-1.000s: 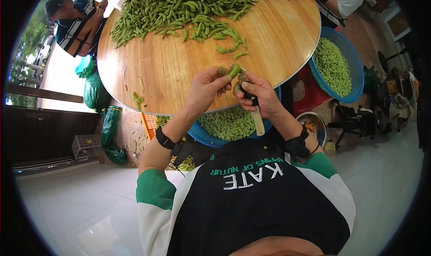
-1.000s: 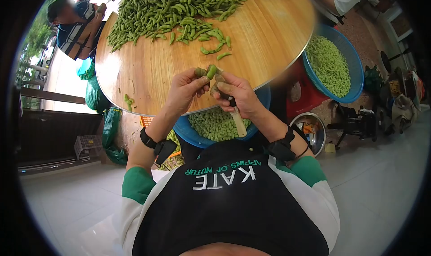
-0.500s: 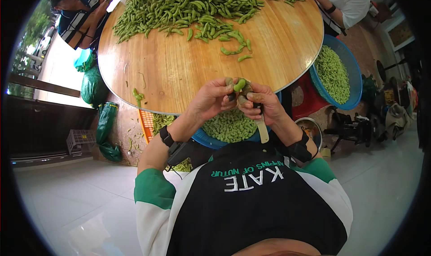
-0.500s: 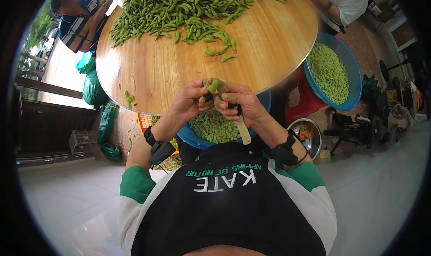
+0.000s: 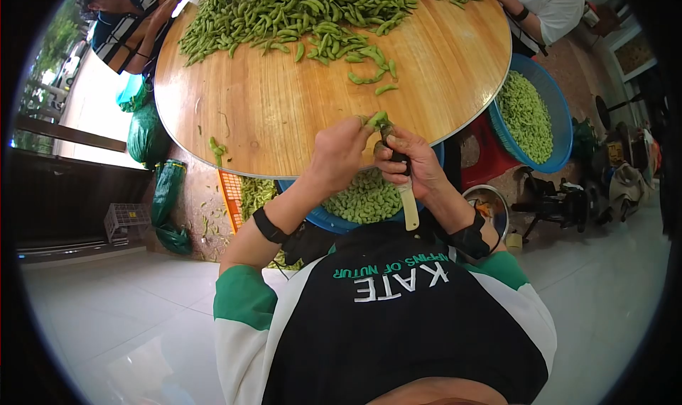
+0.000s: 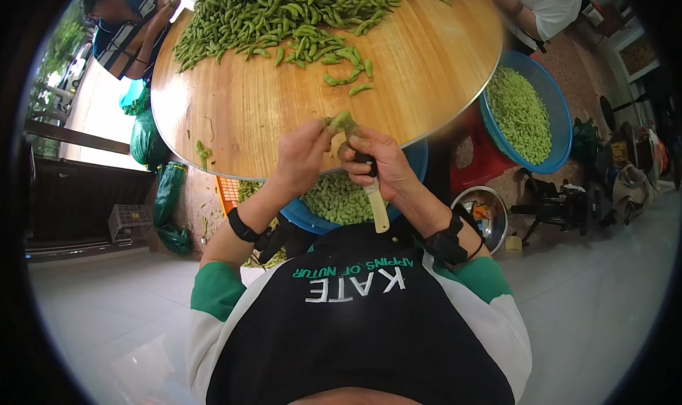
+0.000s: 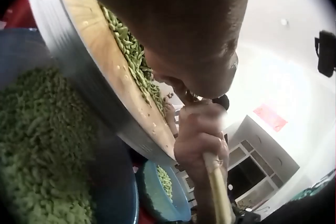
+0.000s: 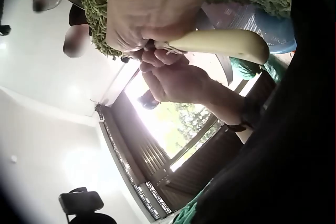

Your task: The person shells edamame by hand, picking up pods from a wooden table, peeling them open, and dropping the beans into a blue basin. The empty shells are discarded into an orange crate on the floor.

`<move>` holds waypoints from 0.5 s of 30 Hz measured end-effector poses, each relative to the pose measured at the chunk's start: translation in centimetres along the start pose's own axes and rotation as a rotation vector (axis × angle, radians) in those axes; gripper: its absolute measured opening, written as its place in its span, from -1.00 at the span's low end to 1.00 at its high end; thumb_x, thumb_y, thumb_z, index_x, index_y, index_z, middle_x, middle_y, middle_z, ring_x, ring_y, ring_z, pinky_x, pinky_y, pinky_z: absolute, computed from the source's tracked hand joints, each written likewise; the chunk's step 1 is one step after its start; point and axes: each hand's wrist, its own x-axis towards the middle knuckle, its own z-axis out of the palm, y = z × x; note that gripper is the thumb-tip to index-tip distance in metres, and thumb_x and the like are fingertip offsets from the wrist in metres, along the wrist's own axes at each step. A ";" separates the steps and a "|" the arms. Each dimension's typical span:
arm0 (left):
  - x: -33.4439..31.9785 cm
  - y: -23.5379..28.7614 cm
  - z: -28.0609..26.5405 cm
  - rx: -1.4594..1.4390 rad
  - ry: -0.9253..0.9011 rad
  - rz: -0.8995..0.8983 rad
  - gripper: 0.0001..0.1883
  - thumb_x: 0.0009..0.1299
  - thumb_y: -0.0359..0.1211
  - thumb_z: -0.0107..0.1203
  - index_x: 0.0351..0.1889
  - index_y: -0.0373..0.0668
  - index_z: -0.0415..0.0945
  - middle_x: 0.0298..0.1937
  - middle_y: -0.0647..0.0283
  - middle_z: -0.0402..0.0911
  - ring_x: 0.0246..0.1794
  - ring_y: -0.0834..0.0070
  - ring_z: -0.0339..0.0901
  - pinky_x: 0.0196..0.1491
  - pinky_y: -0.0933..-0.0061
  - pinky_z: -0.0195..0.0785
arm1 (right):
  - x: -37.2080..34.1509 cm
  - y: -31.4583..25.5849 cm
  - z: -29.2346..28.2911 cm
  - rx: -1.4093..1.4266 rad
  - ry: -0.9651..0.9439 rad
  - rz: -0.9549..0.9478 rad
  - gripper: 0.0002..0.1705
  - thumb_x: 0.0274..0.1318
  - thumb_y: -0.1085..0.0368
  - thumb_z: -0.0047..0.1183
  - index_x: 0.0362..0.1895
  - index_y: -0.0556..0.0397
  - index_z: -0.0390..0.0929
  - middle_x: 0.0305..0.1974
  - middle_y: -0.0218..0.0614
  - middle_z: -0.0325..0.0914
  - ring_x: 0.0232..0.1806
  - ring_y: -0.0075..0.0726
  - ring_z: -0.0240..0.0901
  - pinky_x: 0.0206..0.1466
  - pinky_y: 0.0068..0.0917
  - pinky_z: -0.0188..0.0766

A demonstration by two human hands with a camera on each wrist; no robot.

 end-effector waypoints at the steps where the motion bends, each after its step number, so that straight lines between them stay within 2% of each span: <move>1: 0.0 0.0 0.0 -0.209 -0.052 -0.257 -0.87 0.35 -0.42 0.05 -0.25 -0.31 0.48 -0.53 0.16 0.47 -0.55 0.37 0.45 -0.48 0.39 0.31 | 0.0 -0.1 0.1 -0.077 0.036 -0.038 -0.73 0.30 0.31 -0.10 0.06 -0.02 0.38 -0.41 -0.36 0.37 -0.63 -0.66 0.08 -0.68 -0.77 0.09; 2: 0.0 0.0 0.0 -0.419 -0.104 -0.515 -0.87 0.37 -0.42 0.02 -0.28 -0.33 0.48 -0.59 0.18 0.45 -0.60 0.45 0.43 -0.50 0.41 0.29 | -0.1 -0.1 0.1 -0.153 0.073 -0.077 -0.77 0.29 0.30 -0.09 0.01 -0.01 0.40 -0.41 -0.36 0.38 -0.63 -0.67 0.09 -0.68 -0.77 0.09; 3: 0.1 0.1 0.0 -0.419 -0.105 -0.515 -0.87 0.37 -0.42 0.02 -0.28 -0.33 0.48 -0.59 0.18 0.45 -0.60 0.45 0.43 -0.50 0.41 0.29 | -0.1 -0.2 0.1 -0.153 0.074 -0.077 -0.77 0.29 0.30 -0.09 0.01 -0.01 0.40 -0.41 -0.36 0.38 -0.63 -0.67 0.09 -0.68 -0.77 0.09; 5: 0.4 0.1 -0.1 -0.769 -0.183 -0.868 -0.81 0.40 -0.40 -0.03 -0.35 -0.37 0.47 -0.66 0.23 0.42 -0.64 0.57 0.40 -0.54 0.44 0.24 | -0.2 -0.4 -0.1 -0.346 0.131 -0.124 -0.81 0.30 0.31 -0.11 -0.04 0.04 0.42 -0.40 -0.35 0.41 -0.61 -0.68 0.14 -0.71 -0.75 0.07; 6: 0.3 0.2 0.0 -0.770 -0.182 -0.867 -0.81 0.40 -0.40 -0.03 -0.35 -0.37 0.47 -0.66 0.23 0.42 -0.64 0.57 0.40 -0.54 0.44 0.24 | -0.2 -0.4 -0.4 -0.347 0.131 -0.124 -0.81 0.30 0.31 -0.11 -0.04 0.04 0.42 -0.40 -0.35 0.41 -0.61 -0.68 0.14 -0.71 -0.75 0.07; 8: -0.2 0.5 0.5 -0.381 -0.145 -0.618 -0.83 0.36 -0.41 0.00 -0.41 -0.35 0.45 -0.64 0.14 0.44 -0.65 0.44 0.41 -0.54 0.38 0.25 | -0.2 0.0 -1.4 -0.684 0.191 -0.206 -0.77 0.27 0.35 -0.05 -0.01 0.10 0.43 -0.38 -0.34 0.45 -0.55 -0.66 0.26 -0.59 -0.74 0.19; 9: -0.5 0.3 0.9 -0.381 -0.147 -0.619 -0.83 0.36 -0.41 0.00 -0.41 -0.35 0.45 -0.64 0.14 0.44 -0.65 0.44 0.41 -0.54 0.38 0.25 | 0.0 0.2 -1.1 -0.683 0.193 -0.206 -0.77 0.27 0.35 -0.05 -0.01 0.10 0.43 -0.38 -0.34 0.45 -0.55 -0.66 0.26 -0.59 -0.74 0.19; 11: -1.1 -0.2 1.7 -0.223 -0.127 -0.482 -0.79 0.36 -0.37 0.05 -0.46 -0.33 0.47 -0.65 0.28 0.47 -0.68 0.67 0.31 -0.58 0.53 0.19 | 0.4 0.7 -0.3 -1.179 0.327 -0.624 -0.68 0.18 0.41 0.04 0.03 0.18 0.42 -0.31 -0.33 0.47 -0.42 -0.57 0.38 -0.39 -0.67 0.33; 12: -1.2 -0.1 1.8 -0.223 -0.127 -0.484 -0.79 0.36 -0.37 0.05 -0.46 -0.33 0.47 -0.65 0.28 0.47 -0.68 0.67 0.31 -0.58 0.53 0.19 | 0.3 0.6 -0.3 -1.179 0.327 -0.622 -0.68 0.18 0.41 0.04 0.03 0.18 0.42 -0.31 -0.33 0.47 -0.42 -0.57 0.38 -0.39 -0.67 0.33; 14: -1.0 0.1 1.8 -0.165 -0.082 -0.406 -0.80 0.32 -0.41 0.06 -0.50 -0.35 0.42 -0.65 0.14 0.45 -0.69 0.46 0.37 -0.56 0.43 0.23 | 0.4 0.2 -0.2 -1.500 0.312 -0.829 -0.61 0.01 0.44 0.14 -0.01 0.22 0.43 -0.32 -0.21 0.44 -0.42 -0.31 0.39 -0.32 -0.43 0.36; 15: -0.9 0.3 1.7 -0.164 -0.082 -0.406 -0.80 0.32 -0.41 0.06 -0.50 -0.35 0.42 -0.65 0.14 0.45 -0.69 0.46 0.37 -0.56 0.43 0.23 | 0.4 0.0 -0.1 -1.500 0.311 -0.829 -0.61 0.01 0.44 0.14 -0.01 0.22 0.43 -0.32 -0.21 0.44 -0.42 -0.31 0.39 -0.32 -0.43 0.36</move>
